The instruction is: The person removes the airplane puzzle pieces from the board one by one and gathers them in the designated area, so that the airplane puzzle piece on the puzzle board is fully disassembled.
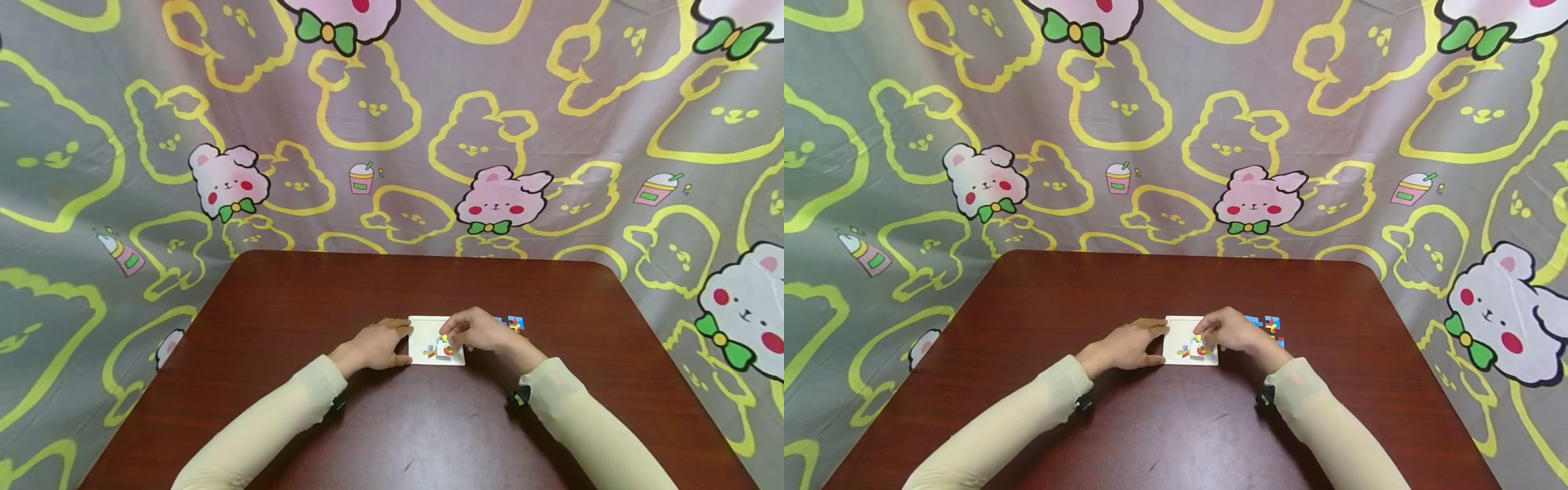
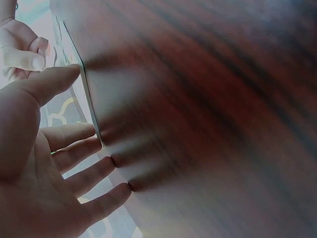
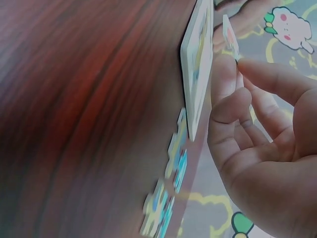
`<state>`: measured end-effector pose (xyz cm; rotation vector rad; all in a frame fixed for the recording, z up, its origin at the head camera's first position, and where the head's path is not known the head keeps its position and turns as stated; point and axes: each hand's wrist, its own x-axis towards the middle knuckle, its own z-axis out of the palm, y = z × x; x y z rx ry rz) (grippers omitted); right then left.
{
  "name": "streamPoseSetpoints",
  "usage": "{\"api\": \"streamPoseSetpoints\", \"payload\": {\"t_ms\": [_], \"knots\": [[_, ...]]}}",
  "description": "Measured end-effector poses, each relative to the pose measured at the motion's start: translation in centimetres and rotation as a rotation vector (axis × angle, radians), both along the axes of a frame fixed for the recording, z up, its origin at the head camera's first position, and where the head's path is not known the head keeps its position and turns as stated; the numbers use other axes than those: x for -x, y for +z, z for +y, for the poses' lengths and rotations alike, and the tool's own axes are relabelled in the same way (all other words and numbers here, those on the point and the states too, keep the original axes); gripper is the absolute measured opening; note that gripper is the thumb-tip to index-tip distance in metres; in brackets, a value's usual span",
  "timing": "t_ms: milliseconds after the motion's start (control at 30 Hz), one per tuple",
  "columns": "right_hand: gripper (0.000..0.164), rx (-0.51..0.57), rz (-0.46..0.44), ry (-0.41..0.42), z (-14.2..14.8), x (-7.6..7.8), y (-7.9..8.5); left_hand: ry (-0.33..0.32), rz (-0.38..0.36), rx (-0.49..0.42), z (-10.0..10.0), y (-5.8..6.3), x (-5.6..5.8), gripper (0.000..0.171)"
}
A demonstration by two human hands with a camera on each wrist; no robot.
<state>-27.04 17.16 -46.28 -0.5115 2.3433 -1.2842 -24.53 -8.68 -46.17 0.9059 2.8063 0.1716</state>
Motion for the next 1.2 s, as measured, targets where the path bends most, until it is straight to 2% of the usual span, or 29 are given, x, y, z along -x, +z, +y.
{"api": "streamPoseSetpoints", "payload": {"t_ms": [233,567,900,1200], "knots": [[0.02,-0.057,0.016,0.016,1.7,-0.3,0.0,0.001,0.004,-0.006,0.1,-0.1,0.0,0.066],[0.02,-0.035,-0.014,0.019,3.6,-0.6,-0.1,0.005,0.004,-0.006,0.1,-0.3,0.2,0.064],[0.021,-0.111,-0.017,0.043,5.0,-0.8,-0.3,0.009,-0.001,-0.008,0.1,-0.3,0.1,0.064],[0.02,-0.11,-0.04,0.054,5.6,-1.1,-0.6,0.006,0.002,0.0,0.1,-0.3,0.1,0.064]]}}
